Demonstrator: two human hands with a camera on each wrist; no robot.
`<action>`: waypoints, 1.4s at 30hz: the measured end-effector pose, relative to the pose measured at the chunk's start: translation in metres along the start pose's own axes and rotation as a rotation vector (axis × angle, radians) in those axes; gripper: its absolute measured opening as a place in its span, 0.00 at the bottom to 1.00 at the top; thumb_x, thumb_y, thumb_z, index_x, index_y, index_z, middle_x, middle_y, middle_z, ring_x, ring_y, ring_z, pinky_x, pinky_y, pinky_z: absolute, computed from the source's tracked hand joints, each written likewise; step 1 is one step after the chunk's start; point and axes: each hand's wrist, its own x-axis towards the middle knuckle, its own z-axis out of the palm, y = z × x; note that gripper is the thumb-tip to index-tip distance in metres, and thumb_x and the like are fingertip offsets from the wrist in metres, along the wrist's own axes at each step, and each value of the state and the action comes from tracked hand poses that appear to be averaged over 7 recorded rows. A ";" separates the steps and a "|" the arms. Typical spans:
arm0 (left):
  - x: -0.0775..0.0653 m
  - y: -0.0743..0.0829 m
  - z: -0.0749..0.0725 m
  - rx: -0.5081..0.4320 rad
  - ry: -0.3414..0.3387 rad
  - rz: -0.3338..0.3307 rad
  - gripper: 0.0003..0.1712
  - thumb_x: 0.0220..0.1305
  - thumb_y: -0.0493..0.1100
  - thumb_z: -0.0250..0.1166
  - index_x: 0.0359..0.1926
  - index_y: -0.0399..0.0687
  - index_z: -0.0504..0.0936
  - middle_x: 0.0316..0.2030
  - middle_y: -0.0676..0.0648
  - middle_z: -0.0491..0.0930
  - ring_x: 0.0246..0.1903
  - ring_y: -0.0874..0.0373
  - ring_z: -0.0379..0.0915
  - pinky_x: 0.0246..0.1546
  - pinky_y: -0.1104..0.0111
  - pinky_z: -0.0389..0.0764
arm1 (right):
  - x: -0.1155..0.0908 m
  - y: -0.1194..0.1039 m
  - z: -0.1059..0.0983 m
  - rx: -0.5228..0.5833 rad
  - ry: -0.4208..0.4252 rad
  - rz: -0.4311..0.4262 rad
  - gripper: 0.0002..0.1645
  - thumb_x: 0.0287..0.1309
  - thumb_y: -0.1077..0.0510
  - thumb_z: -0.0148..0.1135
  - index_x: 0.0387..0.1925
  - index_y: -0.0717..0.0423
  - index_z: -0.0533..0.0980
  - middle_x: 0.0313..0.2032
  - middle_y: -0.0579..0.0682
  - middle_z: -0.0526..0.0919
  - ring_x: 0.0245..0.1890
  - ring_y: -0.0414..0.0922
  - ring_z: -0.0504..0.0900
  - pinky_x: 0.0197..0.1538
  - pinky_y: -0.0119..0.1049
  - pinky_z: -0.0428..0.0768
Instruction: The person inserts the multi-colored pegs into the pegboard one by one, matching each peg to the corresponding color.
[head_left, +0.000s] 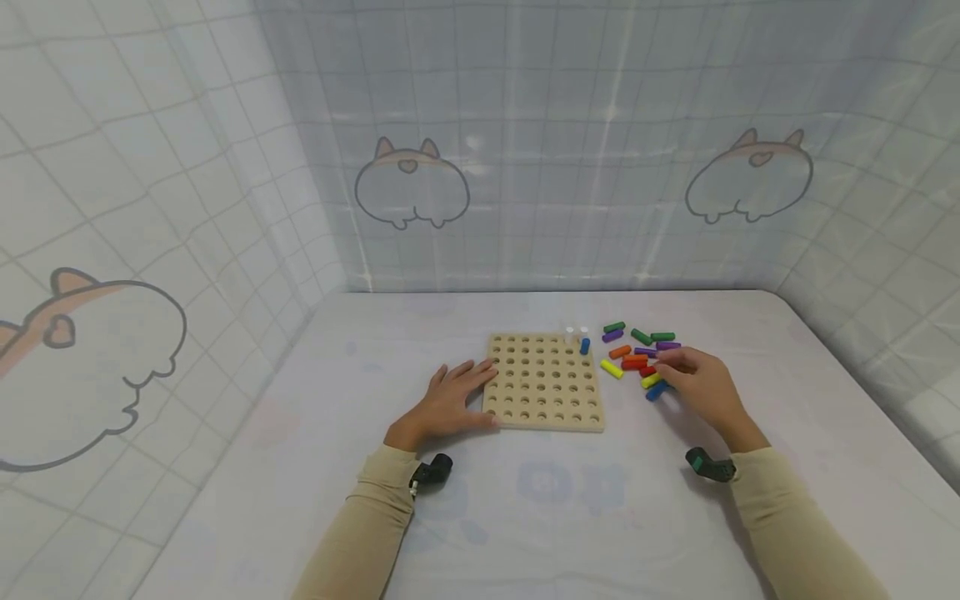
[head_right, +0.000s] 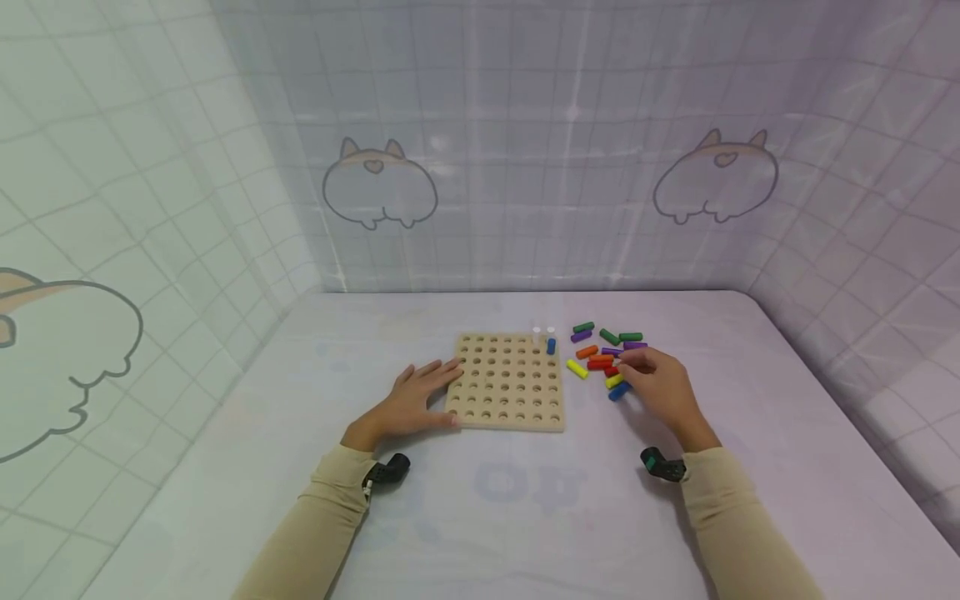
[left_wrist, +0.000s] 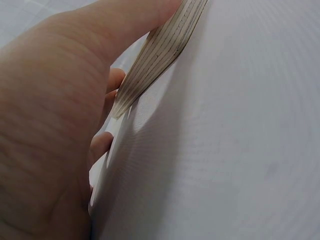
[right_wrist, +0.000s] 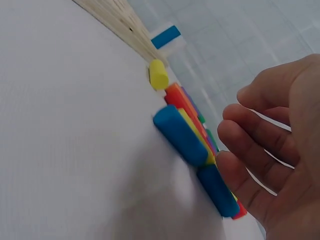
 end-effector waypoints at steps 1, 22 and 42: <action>0.000 0.000 0.000 0.001 0.001 0.001 0.55 0.56 0.76 0.61 0.79 0.59 0.57 0.78 0.59 0.48 0.77 0.49 0.41 0.71 0.40 0.33 | -0.001 0.001 -0.001 -0.004 -0.001 -0.004 0.23 0.72 0.46 0.58 0.56 0.59 0.78 0.55 0.61 0.80 0.57 0.60 0.74 0.60 0.60 0.73; 0.003 -0.001 -0.002 0.012 -0.008 0.007 0.56 0.57 0.76 0.62 0.79 0.58 0.56 0.78 0.59 0.47 0.77 0.49 0.40 0.71 0.40 0.33 | -0.010 0.009 0.002 -0.159 -0.005 -0.072 0.11 0.66 0.59 0.64 0.48 0.58 0.83 0.49 0.60 0.83 0.50 0.58 0.78 0.55 0.58 0.78; 0.003 -0.001 -0.001 0.027 -0.014 0.007 0.55 0.58 0.75 0.62 0.79 0.58 0.56 0.78 0.59 0.46 0.77 0.49 0.40 0.71 0.40 0.33 | -0.011 0.005 0.006 -0.252 -0.132 -0.217 0.08 0.60 0.60 0.69 0.42 0.55 0.87 0.46 0.54 0.85 0.47 0.54 0.79 0.52 0.56 0.80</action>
